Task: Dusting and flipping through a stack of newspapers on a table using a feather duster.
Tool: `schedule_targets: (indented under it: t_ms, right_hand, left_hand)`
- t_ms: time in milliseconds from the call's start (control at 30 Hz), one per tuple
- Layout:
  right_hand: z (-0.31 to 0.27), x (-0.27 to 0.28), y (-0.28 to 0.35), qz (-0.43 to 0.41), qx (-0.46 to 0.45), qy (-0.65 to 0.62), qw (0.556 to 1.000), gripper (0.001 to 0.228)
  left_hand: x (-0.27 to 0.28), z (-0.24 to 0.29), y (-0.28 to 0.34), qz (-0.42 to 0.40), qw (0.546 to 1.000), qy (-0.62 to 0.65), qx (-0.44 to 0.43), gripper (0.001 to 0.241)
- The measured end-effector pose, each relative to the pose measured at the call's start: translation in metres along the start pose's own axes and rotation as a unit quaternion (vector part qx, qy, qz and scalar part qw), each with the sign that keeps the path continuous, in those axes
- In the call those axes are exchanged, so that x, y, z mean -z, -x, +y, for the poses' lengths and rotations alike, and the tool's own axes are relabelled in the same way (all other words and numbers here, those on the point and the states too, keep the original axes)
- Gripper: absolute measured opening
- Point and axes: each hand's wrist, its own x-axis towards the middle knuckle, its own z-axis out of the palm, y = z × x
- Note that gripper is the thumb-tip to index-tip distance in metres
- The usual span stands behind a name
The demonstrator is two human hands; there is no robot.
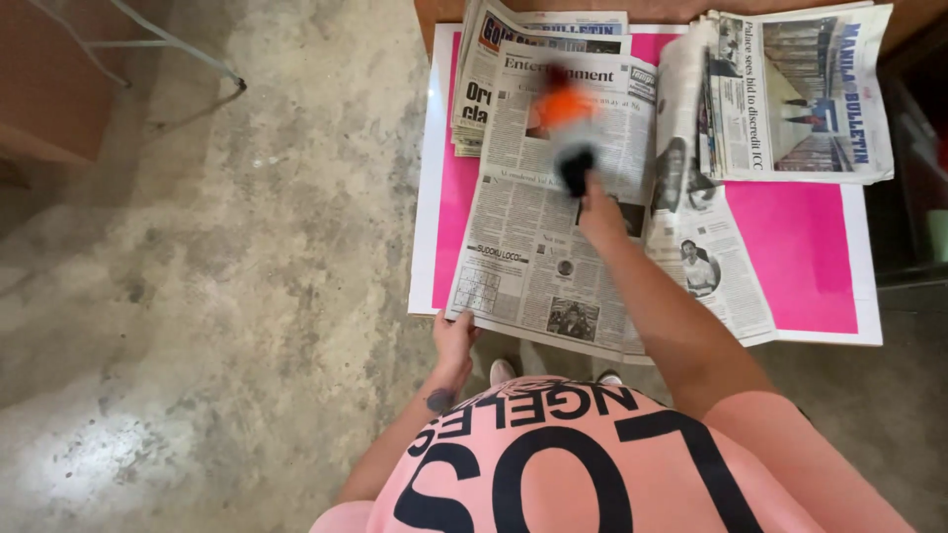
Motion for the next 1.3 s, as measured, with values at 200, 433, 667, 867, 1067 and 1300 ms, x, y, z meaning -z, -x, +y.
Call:
schedule_targets:
  t_ms: [200, 433, 667, 867, 1067, 1300]
  right_hand:
    - [0.074, -0.038, -0.049, 0.114, -0.080, -0.060, 0.988, 0.062]
    - [0.044, 0.021, 0.128, -0.147, 0.098, 0.140, 0.974, 0.056]
    - [0.158, 0.084, 0.155, 0.202, 0.082, -0.006, 0.976, 0.057]
    - [0.264, 0.116, 0.146, 0.096, 0.041, 0.261, 0.960, 0.063]
    - [0.262, 0.112, 0.119, 0.087, 0.154, 0.361, 0.916, 0.069]
    - [0.176, 0.133, 0.022, 0.053, 0.170, 0.202, 0.963, 0.069]
  left_hand:
    - [-0.009, 0.008, 0.007, 0.024, 1.000, -0.010, -0.005, 0.033]
    - [-0.013, 0.018, -0.029, 0.018, 0.987, -0.043, -0.155, 0.036]
    - [-0.002, 0.020, -0.091, 0.124, 0.900, -0.090, -0.408, 0.046]
    - [0.018, 0.038, -0.050, 0.233, 0.886, -0.129, -0.378, 0.042]
    - [-0.052, 0.018, -0.013, 0.176, 0.554, -0.727, -0.366, 0.061]
    - [-0.175, -0.042, 0.077, -0.090, 0.537, -0.573, -0.612, 0.067]
